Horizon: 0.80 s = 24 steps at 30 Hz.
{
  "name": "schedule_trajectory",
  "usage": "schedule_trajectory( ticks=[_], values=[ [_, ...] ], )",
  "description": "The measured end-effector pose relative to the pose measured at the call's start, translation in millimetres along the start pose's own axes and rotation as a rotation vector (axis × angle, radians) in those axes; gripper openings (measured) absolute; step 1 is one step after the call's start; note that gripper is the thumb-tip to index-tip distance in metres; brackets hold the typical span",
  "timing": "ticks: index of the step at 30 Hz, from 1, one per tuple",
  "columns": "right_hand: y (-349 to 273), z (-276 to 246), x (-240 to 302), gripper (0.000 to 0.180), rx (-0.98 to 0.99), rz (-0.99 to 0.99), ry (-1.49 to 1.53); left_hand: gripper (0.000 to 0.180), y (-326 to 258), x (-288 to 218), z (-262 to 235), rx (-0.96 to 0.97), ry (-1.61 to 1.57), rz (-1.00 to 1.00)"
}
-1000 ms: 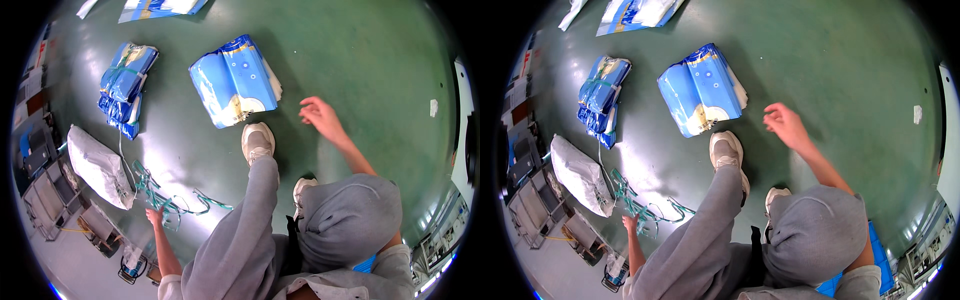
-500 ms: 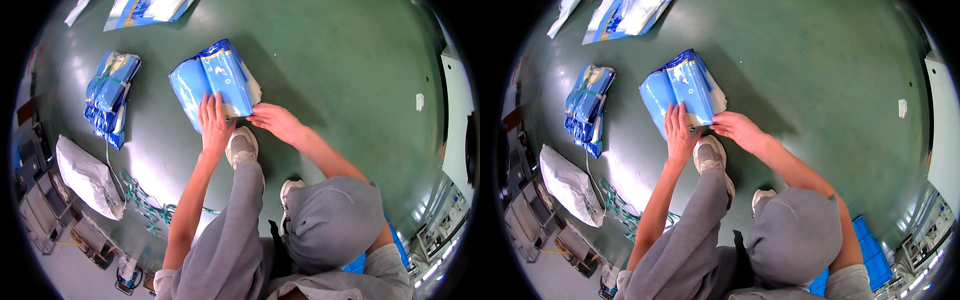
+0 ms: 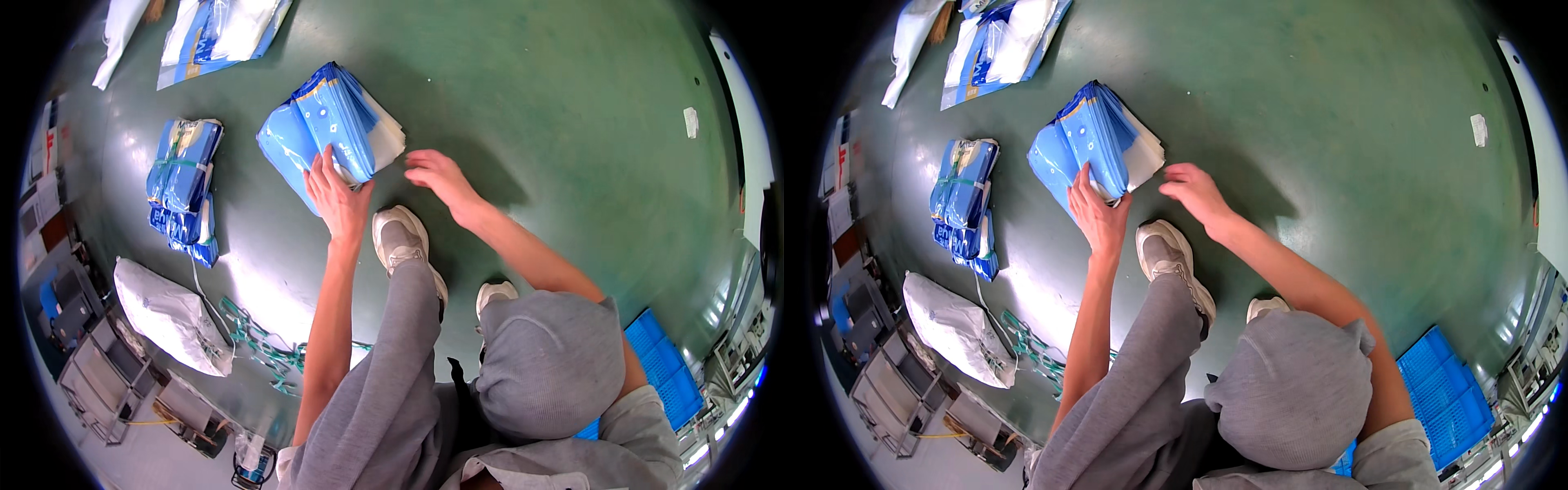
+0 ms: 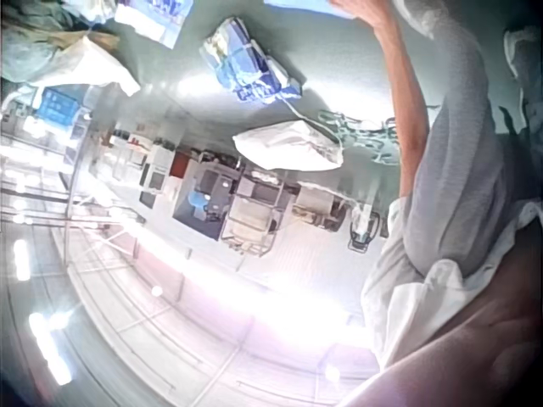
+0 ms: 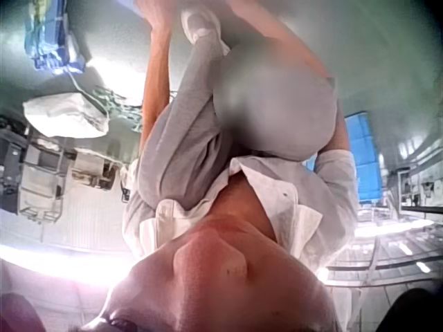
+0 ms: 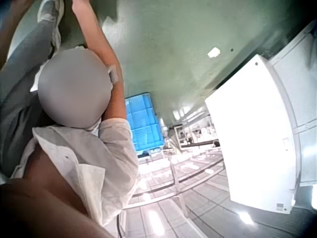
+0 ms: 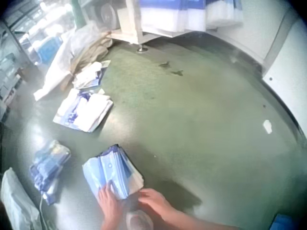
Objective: The person removes a plastic tie from a bundle of plastic bags on the floor, unfolds several individual bags, and hangs them onto a metal rack.
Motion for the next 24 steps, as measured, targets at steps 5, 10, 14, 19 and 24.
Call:
schedule_trajectory(
  ticks=[5,10,14,19,24],
  values=[
    [23,-14,4,0.079,-0.029,-0.050,-0.126,0.062,12,10,-35,-0.099,-0.205,-0.182],
    [40,15,1,0.081,0.164,0.062,0.045,0.044,55,22,-86,-0.137,-0.252,-0.289],
    [41,35,-9,0.067,0.279,0.117,-0.012,0.041,81,27,-103,-0.047,-0.166,-0.257],
    [49,37,-19,0.055,0.030,-0.116,-0.338,0.042,92,29,-106,0.022,-0.191,-0.237],
    [48,40,-6,0.051,-0.030,-0.185,-0.216,0.042,99,27,-124,-0.005,-0.190,-0.219]
  ],
)
Point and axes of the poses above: each hand's wrist, its own y-axis towards the middle knuckle, its own z-axis out of the palm, x = y × z, the point moved 8 cm from there along y, towards the middle knuckle, and after that the axes turned 2 degrees about -z, right-handed, at the moved point
